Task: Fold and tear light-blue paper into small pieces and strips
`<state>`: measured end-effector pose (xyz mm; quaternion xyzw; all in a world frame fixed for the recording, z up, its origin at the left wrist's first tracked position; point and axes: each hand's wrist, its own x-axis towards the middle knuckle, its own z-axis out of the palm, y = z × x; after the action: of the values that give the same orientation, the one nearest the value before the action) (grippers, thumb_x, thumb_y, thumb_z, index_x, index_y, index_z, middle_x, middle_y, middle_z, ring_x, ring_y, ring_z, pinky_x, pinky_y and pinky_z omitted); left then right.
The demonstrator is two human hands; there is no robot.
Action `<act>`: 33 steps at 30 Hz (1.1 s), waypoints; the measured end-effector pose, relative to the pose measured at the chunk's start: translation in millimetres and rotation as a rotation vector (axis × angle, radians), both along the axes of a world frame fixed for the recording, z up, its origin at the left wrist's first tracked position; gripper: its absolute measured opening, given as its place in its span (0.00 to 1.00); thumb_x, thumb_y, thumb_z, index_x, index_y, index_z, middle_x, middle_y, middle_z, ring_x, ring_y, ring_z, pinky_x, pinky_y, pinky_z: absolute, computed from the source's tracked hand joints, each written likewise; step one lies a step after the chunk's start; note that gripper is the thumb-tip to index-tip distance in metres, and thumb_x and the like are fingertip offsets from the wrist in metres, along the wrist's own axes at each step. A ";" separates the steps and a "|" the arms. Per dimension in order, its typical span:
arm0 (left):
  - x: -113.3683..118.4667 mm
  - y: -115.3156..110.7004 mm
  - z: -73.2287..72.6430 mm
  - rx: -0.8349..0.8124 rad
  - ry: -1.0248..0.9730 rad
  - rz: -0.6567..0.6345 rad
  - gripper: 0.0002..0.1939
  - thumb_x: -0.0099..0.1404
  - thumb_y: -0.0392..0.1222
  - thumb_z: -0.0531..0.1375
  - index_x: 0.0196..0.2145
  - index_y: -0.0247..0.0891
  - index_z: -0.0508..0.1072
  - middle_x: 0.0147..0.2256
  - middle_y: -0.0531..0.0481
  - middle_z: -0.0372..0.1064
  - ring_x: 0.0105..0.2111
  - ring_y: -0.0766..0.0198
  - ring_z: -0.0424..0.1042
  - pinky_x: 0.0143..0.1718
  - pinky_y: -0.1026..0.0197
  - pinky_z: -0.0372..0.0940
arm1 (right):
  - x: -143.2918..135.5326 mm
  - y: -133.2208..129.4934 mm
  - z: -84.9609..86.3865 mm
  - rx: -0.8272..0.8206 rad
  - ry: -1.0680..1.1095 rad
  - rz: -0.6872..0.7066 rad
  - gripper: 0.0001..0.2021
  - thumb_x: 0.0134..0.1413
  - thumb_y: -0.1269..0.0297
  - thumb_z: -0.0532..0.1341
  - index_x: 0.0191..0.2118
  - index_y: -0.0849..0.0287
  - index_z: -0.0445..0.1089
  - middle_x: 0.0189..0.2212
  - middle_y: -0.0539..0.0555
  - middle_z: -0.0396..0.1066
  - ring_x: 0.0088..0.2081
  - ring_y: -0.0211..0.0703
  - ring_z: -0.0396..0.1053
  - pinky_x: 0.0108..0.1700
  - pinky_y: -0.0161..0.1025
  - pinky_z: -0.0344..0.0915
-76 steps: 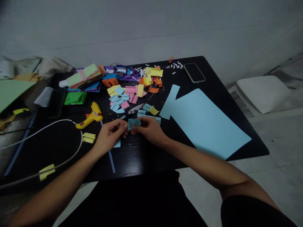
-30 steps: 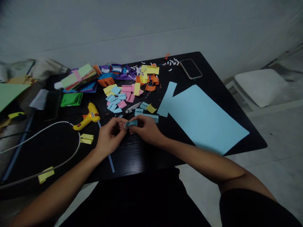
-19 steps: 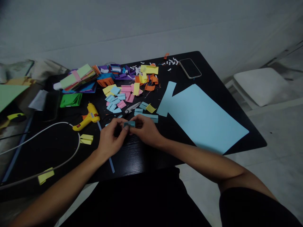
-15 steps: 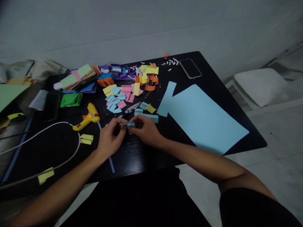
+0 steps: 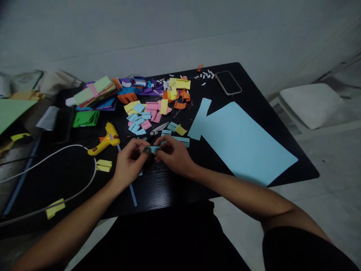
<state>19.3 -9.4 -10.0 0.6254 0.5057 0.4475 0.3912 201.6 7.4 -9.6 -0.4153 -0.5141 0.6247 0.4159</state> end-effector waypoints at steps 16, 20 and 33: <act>-15.5 3.5 11.0 -0.122 -0.361 -0.272 0.14 0.65 0.45 0.64 0.47 0.38 0.78 0.35 0.44 0.78 0.34 0.56 0.77 0.36 0.53 0.75 | 16.0 5.2 10.3 0.018 0.315 0.162 0.13 0.58 0.53 0.68 0.43 0.56 0.80 0.36 0.53 0.81 0.37 0.47 0.80 0.44 0.47 0.78; -11.8 2.0 13.8 0.009 -0.153 -0.173 0.11 0.70 0.47 0.61 0.42 0.38 0.79 0.35 0.46 0.77 0.31 0.61 0.76 0.34 0.58 0.73 | 10.1 2.2 10.4 0.081 0.110 0.037 0.12 0.60 0.52 0.68 0.39 0.56 0.79 0.35 0.52 0.79 0.36 0.44 0.78 0.43 0.44 0.79; -6.0 6.1 3.4 -0.026 -0.118 -0.008 0.08 0.66 0.43 0.69 0.42 0.39 0.82 0.32 0.50 0.80 0.26 0.67 0.77 0.31 0.63 0.75 | 5.2 1.3 -3.1 0.194 -0.010 -0.113 0.13 0.54 0.55 0.74 0.42 0.54 0.78 0.41 0.53 0.81 0.45 0.46 0.80 0.54 0.47 0.76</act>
<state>13.3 -3.3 -6.6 0.5946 0.4852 0.4753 0.4302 206.8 8.7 -12.7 -0.4045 -0.5502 0.5454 0.4859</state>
